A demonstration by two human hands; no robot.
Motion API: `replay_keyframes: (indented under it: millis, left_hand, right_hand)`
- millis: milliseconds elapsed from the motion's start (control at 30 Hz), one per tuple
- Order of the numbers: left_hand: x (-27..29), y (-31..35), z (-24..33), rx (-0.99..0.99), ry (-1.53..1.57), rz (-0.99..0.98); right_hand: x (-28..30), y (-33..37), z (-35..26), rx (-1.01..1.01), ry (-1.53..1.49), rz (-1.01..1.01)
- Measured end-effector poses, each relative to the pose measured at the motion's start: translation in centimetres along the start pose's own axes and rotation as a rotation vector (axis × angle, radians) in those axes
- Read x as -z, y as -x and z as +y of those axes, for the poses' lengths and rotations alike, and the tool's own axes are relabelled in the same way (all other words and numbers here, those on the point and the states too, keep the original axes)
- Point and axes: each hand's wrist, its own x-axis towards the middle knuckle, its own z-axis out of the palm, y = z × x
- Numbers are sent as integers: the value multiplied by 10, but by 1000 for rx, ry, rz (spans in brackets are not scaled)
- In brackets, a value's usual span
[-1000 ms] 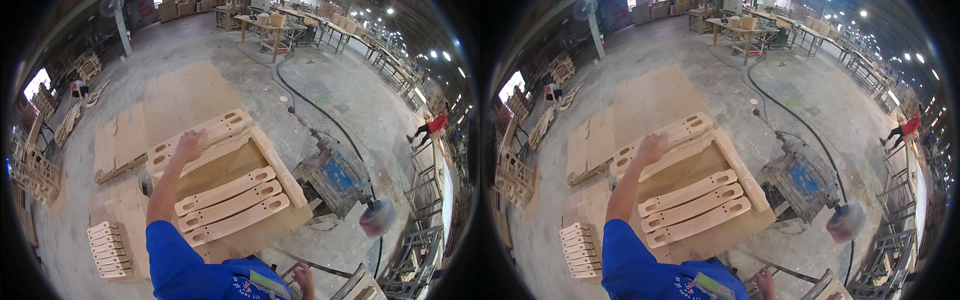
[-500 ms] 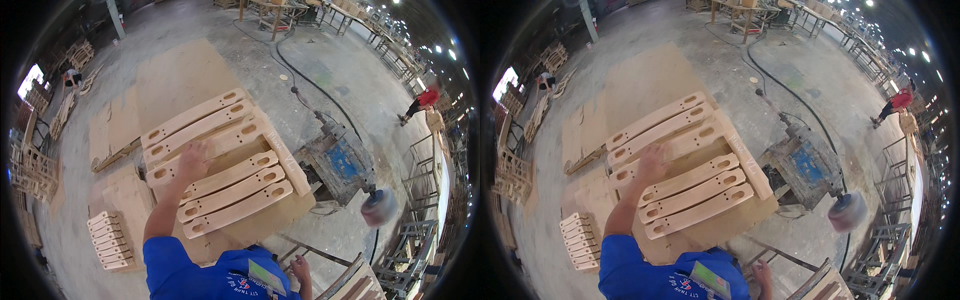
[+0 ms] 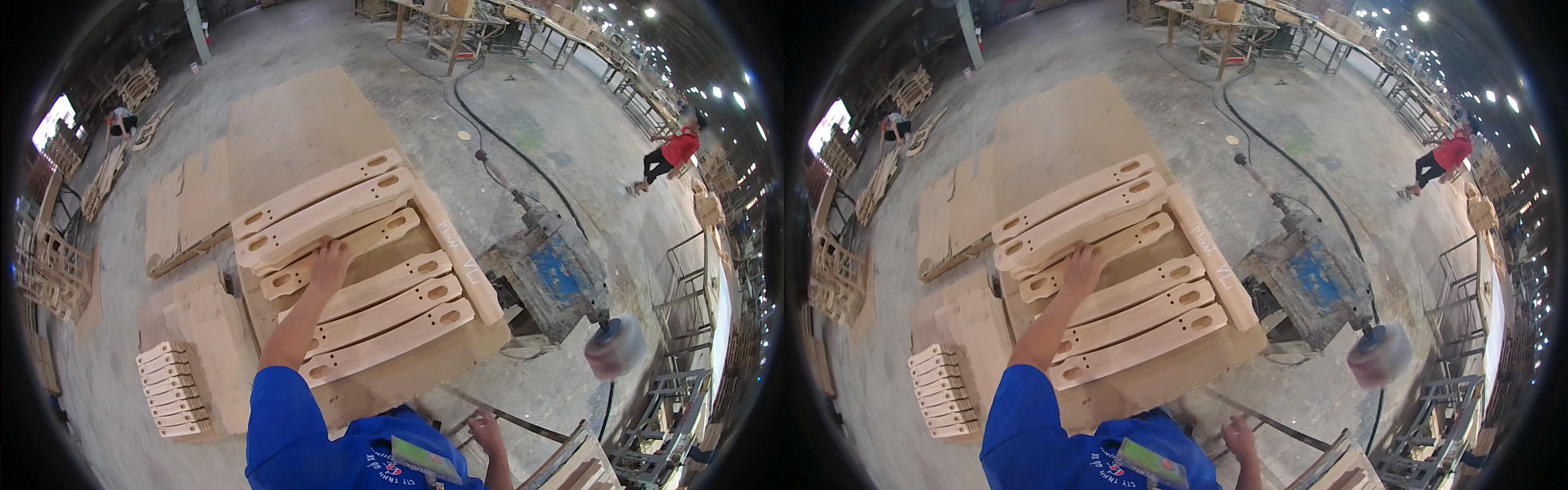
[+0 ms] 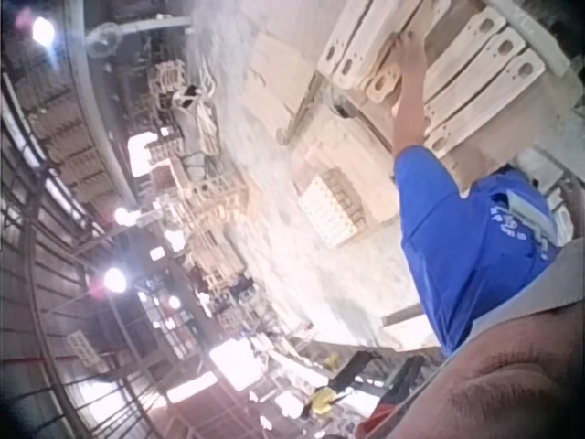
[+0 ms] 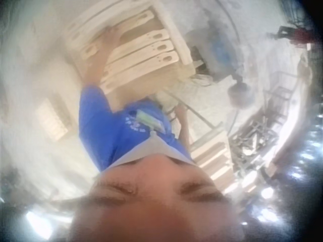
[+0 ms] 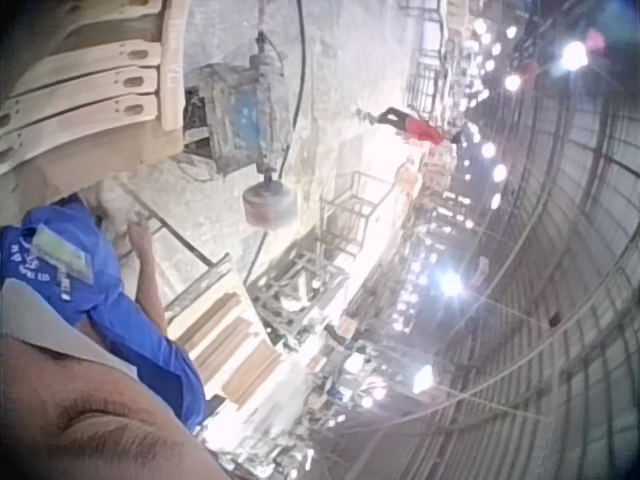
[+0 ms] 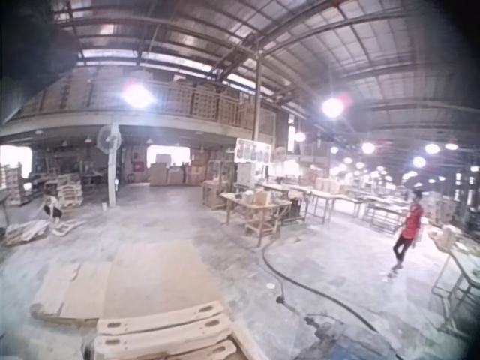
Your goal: The person repeatedly picks up wooden pieces with cutouts and smooths their edges against a rotating sanding drum. They handle the pieces one at a time, turning them to sand different sides, then place them back on a nearby stack.
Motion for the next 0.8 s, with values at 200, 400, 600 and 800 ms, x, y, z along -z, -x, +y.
replay_keyframes:
  millis: [200,400,600,800]
  left_hand:
    - [-1,-7,7,62,-120,-83]
    - [1,-43,-11,82,-136,-139]
    - [12,-60,-35,-8,-150,-83]
    - [41,3,-66,-15,-64,34]
  right_hand:
    - [-8,4,18,-21,28,25]
    - [8,15,18,-77,21,24]
    - [5,15,6,-221,-51,51]
    - [-13,16,44,-201,-41,145]
